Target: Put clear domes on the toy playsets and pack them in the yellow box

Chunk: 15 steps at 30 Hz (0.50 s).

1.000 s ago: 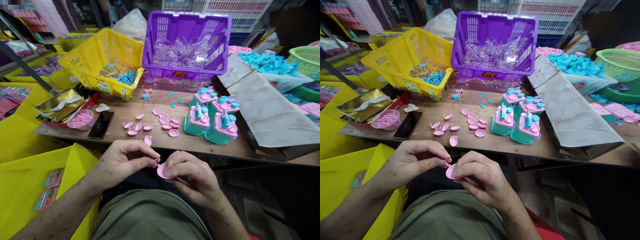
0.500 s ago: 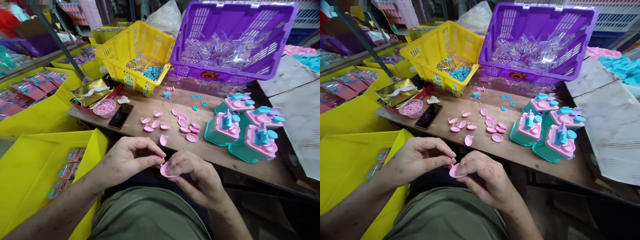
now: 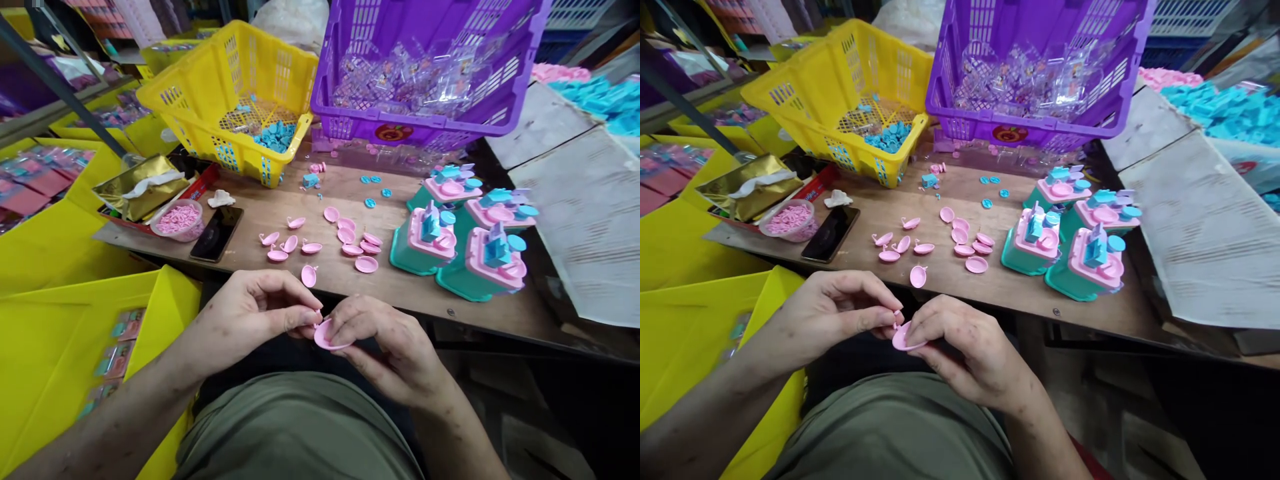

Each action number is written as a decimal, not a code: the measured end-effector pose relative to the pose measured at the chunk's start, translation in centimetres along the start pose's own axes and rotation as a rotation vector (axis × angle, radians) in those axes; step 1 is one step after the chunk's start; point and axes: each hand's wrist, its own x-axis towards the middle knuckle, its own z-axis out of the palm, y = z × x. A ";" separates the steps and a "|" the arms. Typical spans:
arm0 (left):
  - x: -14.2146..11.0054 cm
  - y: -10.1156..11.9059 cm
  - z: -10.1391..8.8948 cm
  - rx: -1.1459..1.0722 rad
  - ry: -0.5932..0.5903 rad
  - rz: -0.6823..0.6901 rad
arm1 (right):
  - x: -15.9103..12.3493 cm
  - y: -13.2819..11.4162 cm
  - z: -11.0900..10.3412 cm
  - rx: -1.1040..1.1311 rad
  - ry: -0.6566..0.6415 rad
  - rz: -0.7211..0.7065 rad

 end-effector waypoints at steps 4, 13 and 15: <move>0.3 -0.3 0.0 -0.005 0.010 -0.006 | 0.1 0.3 -0.2 0.018 -0.005 0.001; 1.1 -0.5 -0.8 0.008 -0.018 -0.064 | 0.7 0.6 -0.6 0.031 -0.030 -0.001; 1.1 -0.4 -0.8 0.017 -0.016 -0.051 | 0.9 0.7 -0.7 0.029 -0.023 -0.002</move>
